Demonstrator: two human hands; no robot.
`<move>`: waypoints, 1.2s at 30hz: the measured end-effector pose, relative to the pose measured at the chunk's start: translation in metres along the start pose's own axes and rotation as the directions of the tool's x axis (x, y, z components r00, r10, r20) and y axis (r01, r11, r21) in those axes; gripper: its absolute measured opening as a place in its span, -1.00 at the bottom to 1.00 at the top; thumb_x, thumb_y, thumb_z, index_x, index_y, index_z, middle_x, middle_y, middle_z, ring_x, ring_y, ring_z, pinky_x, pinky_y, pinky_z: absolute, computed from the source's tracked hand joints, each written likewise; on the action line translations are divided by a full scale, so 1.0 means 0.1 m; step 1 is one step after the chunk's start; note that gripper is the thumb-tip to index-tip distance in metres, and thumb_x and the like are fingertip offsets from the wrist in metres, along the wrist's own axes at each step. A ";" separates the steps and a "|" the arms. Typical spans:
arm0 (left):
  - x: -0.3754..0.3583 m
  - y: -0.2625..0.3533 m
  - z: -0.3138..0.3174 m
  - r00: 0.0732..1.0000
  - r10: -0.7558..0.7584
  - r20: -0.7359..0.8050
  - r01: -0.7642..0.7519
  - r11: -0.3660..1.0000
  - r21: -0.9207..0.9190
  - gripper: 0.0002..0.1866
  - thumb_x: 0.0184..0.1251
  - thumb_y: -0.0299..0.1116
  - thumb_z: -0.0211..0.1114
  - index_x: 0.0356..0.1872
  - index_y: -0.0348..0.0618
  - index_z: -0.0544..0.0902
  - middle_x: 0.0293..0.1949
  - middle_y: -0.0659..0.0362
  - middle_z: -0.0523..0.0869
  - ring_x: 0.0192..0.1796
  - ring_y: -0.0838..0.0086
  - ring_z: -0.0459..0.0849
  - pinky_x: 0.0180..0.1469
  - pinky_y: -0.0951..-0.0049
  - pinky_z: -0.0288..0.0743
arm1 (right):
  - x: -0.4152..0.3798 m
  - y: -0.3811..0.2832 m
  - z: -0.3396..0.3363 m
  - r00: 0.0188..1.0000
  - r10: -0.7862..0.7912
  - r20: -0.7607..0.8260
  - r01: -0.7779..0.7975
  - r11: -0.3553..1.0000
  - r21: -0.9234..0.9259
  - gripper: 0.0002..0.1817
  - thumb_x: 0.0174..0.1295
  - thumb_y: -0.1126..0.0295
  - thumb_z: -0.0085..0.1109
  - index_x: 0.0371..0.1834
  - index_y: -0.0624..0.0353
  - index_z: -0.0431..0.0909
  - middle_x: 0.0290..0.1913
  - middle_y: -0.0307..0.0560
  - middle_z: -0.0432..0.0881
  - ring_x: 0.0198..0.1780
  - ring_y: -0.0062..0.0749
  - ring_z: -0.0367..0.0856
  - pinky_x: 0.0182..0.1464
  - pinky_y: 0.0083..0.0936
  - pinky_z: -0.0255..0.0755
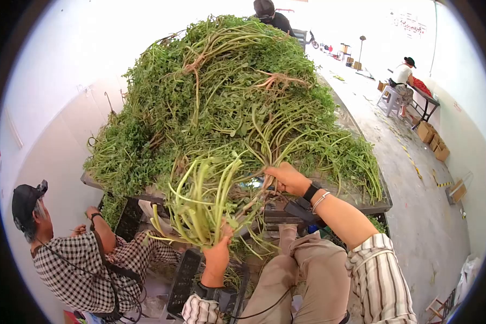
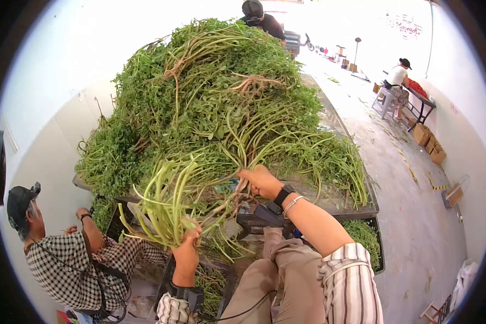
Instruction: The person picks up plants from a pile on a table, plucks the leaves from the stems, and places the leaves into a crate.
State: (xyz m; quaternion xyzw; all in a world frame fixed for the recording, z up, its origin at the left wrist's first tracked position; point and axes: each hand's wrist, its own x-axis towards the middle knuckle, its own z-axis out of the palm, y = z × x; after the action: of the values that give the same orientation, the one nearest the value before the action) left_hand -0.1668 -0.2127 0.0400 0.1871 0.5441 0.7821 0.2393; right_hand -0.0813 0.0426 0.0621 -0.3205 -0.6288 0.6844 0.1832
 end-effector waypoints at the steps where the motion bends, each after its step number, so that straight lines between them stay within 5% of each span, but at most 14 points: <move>1: -0.03 -0.05 -0.02 0.998 -0.057 0.025 0.057 0.998 0.022 -0.81 0.25 -0.53 0.26 -0.12 -0.20 0.56 -0.23 0.22 0.64 -0.32 0.62 0.54 -0.38 0.61 0.41 | 0.01 0.03 -0.02 1.000 -0.003 -0.031 0.002 1.000 -0.027 -0.56 0.26 0.20 0.21 -0.68 0.19 0.33 -0.79 -0.33 0.12 -0.79 -0.58 0.05 -0.70 -0.50 -0.08; 6: -0.16 -0.16 -0.06 0.994 -0.083 0.065 0.083 0.997 0.005 -0.71 0.27 -0.53 0.27 0.02 -0.28 0.58 -0.12 0.21 0.67 -0.19 0.60 0.61 -0.26 0.59 0.45 | 0.13 0.11 -0.02 1.000 0.030 -0.008 -0.029 0.999 0.016 -0.60 0.26 0.32 0.15 -0.70 0.20 0.30 -0.79 -0.33 0.13 -0.81 -0.56 0.08 -0.73 -0.46 -0.07; 8: -0.18 -0.16 -0.01 0.993 -0.111 -0.030 0.112 0.993 0.030 -0.72 0.27 -0.61 0.17 0.00 -0.19 0.46 -0.37 0.21 0.56 -0.36 0.54 0.52 -0.47 0.55 0.28 | 0.14 0.11 -0.01 0.999 0.047 -0.019 -0.047 0.999 -0.027 -0.60 0.25 0.31 0.15 -0.70 0.22 0.32 -0.80 -0.30 0.17 -0.82 -0.55 0.11 -0.75 -0.47 -0.04; 11: -0.14 -0.23 -0.05 0.999 -0.047 0.028 0.048 0.997 -0.062 -0.73 0.27 -0.61 0.18 -0.03 -0.18 0.47 -0.36 0.20 0.56 -0.39 0.55 0.50 -0.47 0.55 0.29 | 0.03 0.03 -0.02 0.999 0.037 -0.024 -0.041 0.985 -0.166 -0.58 0.25 0.26 0.16 -0.70 0.27 0.38 -0.82 -0.22 0.29 -0.83 -0.53 0.23 -0.77 -0.51 0.06; 13: -0.05 -0.23 0.01 0.990 -0.087 -0.114 0.081 0.995 -0.056 -0.82 0.29 -0.60 0.17 -0.12 -0.18 0.48 -0.37 0.20 0.55 -0.43 0.57 0.44 -0.42 0.52 0.30 | 0.02 0.02 -0.05 0.997 0.076 0.025 -0.073 0.993 -0.092 -0.57 0.26 0.20 0.16 -0.68 0.29 0.44 -0.83 -0.19 0.33 -0.83 -0.55 0.25 -0.77 -0.54 0.09; 15: 0.04 -0.14 0.03 0.993 0.117 -0.026 -0.119 0.989 -0.088 -0.88 0.29 -0.60 0.17 -0.21 -0.17 0.47 -0.38 0.21 0.53 -0.41 0.56 0.41 -0.33 0.48 0.33 | -0.02 -0.08 -0.04 0.990 0.129 0.059 -0.125 0.990 -0.065 -0.58 0.27 0.17 0.15 -0.61 0.31 0.49 -0.80 -0.21 0.33 -0.81 -0.58 0.25 -0.75 -0.57 0.10; 25: 0.11 -0.21 0.05 0.984 0.151 -0.095 -0.155 0.987 -0.033 -0.90 0.29 -0.55 0.21 -0.21 -0.21 0.51 -0.25 0.23 0.55 -0.23 0.50 0.50 -0.11 0.42 0.41 | -0.41 -0.06 -0.05 0.976 0.087 -0.200 -0.070 0.994 0.089 -0.82 0.23 0.41 0.13 -0.45 0.23 0.39 -0.66 -0.22 0.37 -0.68 -0.58 0.31 -0.74 -0.60 0.12; 33: 0.11 -0.15 0.09 0.991 0.125 -0.048 -0.128 0.988 -0.084 -0.71 0.30 -0.46 0.26 0.00 -0.27 0.48 -0.10 0.15 0.54 -0.10 0.41 0.56 -0.03 0.34 0.48 | -0.63 -0.09 0.12 0.978 -0.199 -0.065 0.175 0.946 -0.273 -0.67 0.36 0.18 -0.03 -0.31 0.27 0.50 -0.63 -0.21 0.49 -0.71 -0.60 0.38 -0.64 -0.62 0.30; 34: 0.17 -0.25 0.03 0.989 0.132 -0.064 -0.135 0.989 -0.052 -0.69 0.30 -0.45 0.26 0.02 -0.27 0.47 -0.07 0.13 0.53 -0.07 0.40 0.56 -0.02 0.32 0.48 | -0.64 -0.13 0.13 0.982 -0.179 -0.054 0.153 0.935 -0.319 -0.66 0.35 0.20 -0.03 -0.35 0.30 0.48 -0.62 -0.08 0.49 -0.65 -0.36 0.44 -0.55 -0.43 0.37; 35: 0.22 -0.32 0.01 0.987 0.138 -0.080 -0.140 0.990 -0.022 -0.67 0.30 -0.45 0.26 0.05 -0.27 0.46 -0.04 0.12 0.53 -0.05 0.39 0.56 0.00 0.30 0.48 | -0.60 -0.12 0.12 0.981 -0.186 -0.056 0.158 0.934 -0.320 -0.66 0.35 0.20 -0.03 -0.35 0.30 0.48 -0.62 -0.08 0.49 -0.65 -0.36 0.44 -0.55 -0.43 0.37; 36: 0.20 -0.26 0.06 0.986 0.146 -0.078 -0.148 0.989 -0.026 -0.67 0.30 -0.45 0.26 0.05 -0.27 0.46 -0.04 0.12 0.53 -0.05 0.39 0.56 0.00 0.30 0.48 | -0.54 -0.09 0.10 0.949 -0.309 0.057 0.293 0.808 -0.511 -0.66 0.33 0.21 -0.03 -0.38 0.33 0.46 -0.57 0.02 0.50 -0.57 -0.19 0.46 -0.47 -0.34 0.38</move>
State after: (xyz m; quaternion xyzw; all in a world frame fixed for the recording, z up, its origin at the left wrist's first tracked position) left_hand -0.1753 -0.1888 0.0186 0.1931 0.5251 0.8126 0.1631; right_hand -0.0496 0.0011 0.0817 -0.2637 -0.8283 0.4493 0.2061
